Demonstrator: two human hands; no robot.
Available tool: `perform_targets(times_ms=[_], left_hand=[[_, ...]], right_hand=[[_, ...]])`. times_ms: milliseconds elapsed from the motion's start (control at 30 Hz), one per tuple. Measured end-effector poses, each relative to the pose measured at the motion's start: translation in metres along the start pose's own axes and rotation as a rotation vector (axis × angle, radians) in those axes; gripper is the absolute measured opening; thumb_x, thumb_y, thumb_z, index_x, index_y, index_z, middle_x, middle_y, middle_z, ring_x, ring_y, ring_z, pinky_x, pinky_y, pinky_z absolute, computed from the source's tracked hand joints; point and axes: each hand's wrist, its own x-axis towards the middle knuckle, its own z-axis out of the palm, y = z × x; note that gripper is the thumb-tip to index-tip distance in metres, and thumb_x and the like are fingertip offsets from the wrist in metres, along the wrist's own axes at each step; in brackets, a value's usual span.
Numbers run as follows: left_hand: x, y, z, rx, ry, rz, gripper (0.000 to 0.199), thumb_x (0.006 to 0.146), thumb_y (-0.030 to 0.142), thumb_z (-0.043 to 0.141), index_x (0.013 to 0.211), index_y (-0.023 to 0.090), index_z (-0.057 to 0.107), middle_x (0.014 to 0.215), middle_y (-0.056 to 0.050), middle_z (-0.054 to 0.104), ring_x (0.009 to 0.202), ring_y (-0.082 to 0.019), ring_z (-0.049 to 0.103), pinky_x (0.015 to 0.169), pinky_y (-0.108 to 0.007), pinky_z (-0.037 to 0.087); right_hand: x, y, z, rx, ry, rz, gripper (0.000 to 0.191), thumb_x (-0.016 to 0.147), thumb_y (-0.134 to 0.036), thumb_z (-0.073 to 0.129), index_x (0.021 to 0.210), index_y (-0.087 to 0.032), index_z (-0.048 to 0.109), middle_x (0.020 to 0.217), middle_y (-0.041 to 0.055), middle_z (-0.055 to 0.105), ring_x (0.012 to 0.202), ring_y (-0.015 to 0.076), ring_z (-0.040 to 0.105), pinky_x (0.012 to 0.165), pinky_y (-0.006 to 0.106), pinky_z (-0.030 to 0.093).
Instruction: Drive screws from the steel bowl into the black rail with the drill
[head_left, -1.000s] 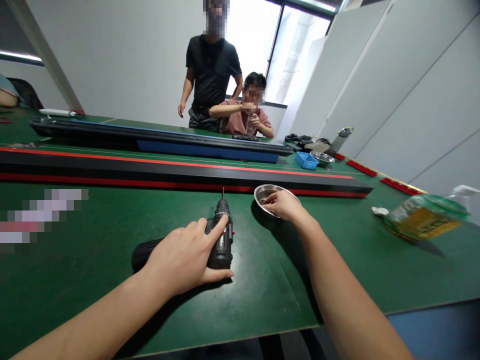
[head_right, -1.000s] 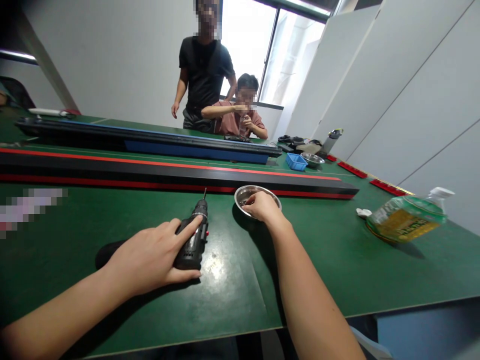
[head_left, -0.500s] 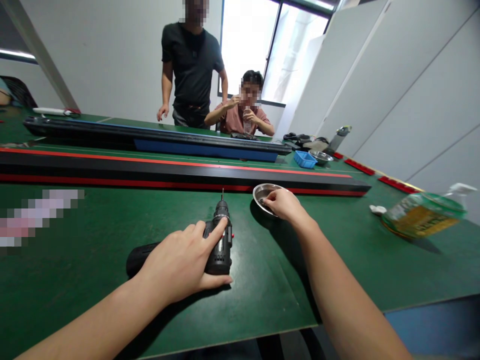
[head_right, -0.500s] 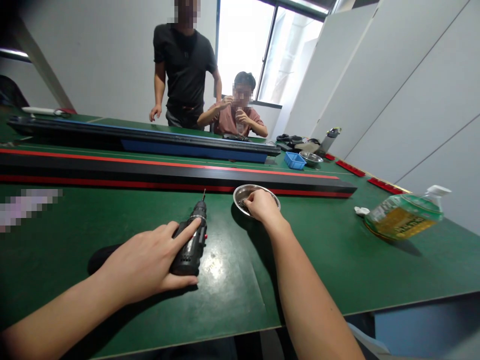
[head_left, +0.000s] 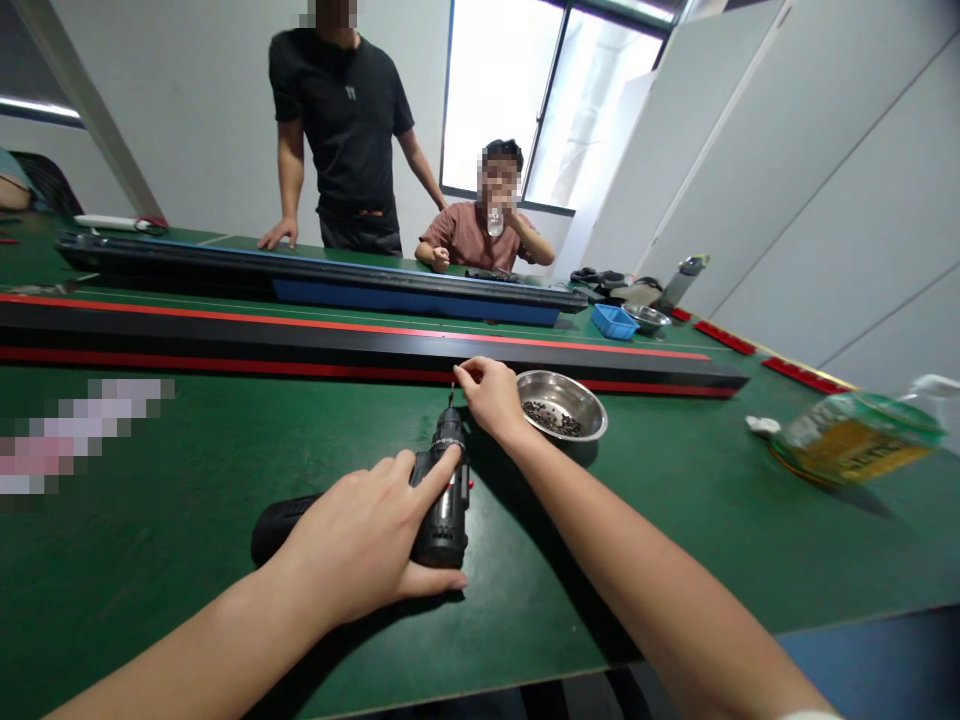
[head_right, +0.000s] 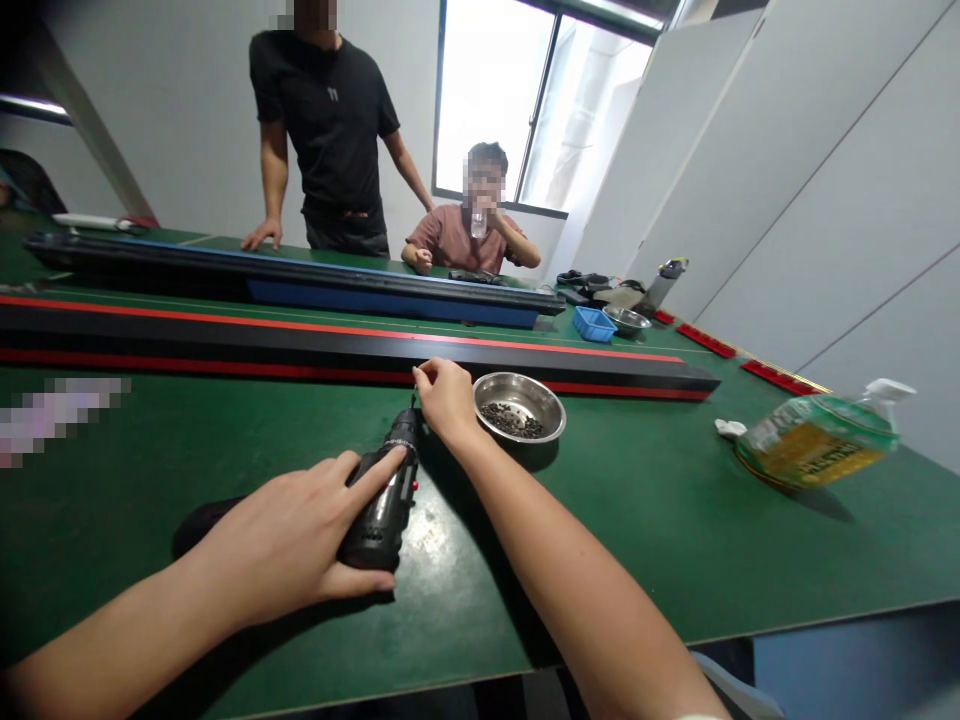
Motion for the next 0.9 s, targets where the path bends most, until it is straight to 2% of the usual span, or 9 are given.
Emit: perform_targets(times_ms=[133, 267, 433, 767, 900], left_hand=[[0.000, 0.001, -0.001, -0.012, -0.017, 0.000, 0.110, 0.076, 0.082, 0.058, 0.163, 0.025, 0.022, 0.116, -0.016, 0.063, 0.094, -0.036, 0.069, 0.079, -0.049, 0.058], [0.001, 0.003, -0.003, -0.014, -0.026, -0.006, 0.110, 0.076, 0.082, 0.058, 0.163, 0.026, 0.021, 0.114, -0.015, 0.063, 0.094, -0.035, 0.068, 0.079, -0.047, 0.058], [0.002, 0.002, -0.002, -0.010, -0.038, -0.026, 0.111, 0.075, 0.083, 0.058, 0.163, 0.028, 0.019, 0.117, -0.015, 0.063, 0.096, -0.034, 0.069, 0.080, -0.044, 0.057], [0.001, 0.001, 0.000, -0.004, -0.009, -0.010, 0.110, 0.076, 0.083, 0.057, 0.163, 0.027, 0.021, 0.117, -0.016, 0.063, 0.095, -0.035, 0.069, 0.080, -0.046, 0.057], [0.002, 0.001, 0.000, -0.009, -0.027, -0.014, 0.111, 0.076, 0.084, 0.056, 0.164, 0.027, 0.019, 0.119, -0.017, 0.062, 0.096, -0.035, 0.069, 0.081, -0.047, 0.057]], right_hand=[[0.007, 0.025, 0.028, 0.043, 0.059, 0.139, 0.022, 0.095, -0.031, 0.062, 0.091, -0.016, 0.077, 0.094, 0.0083, 0.079, 0.086, 0.0196, 0.071, 0.082, 0.028, 0.049], [0.009, 0.041, 0.034, 0.141, -0.008, 0.173, 0.023, 0.094, -0.034, 0.064, 0.090, -0.016, 0.077, 0.091, 0.0068, 0.079, 0.083, 0.0180, 0.072, 0.079, 0.027, 0.051], [0.009, 0.042, 0.035, 0.152, -0.036, 0.180, 0.023, 0.093, -0.035, 0.065, 0.091, -0.016, 0.079, 0.087, 0.0068, 0.078, 0.080, 0.0183, 0.072, 0.079, 0.027, 0.051], [0.010, 0.038, 0.035, 0.122, -0.058, 0.175, 0.024, 0.093, -0.035, 0.064, 0.092, -0.017, 0.080, 0.087, 0.0073, 0.079, 0.082, 0.0191, 0.073, 0.079, 0.026, 0.052], [0.012, 0.041, 0.036, 0.132, -0.075, 0.183, 0.030, 0.095, -0.037, 0.058, 0.088, -0.017, 0.080, 0.081, 0.0064, 0.078, 0.078, 0.0195, 0.073, 0.076, 0.026, 0.052]])
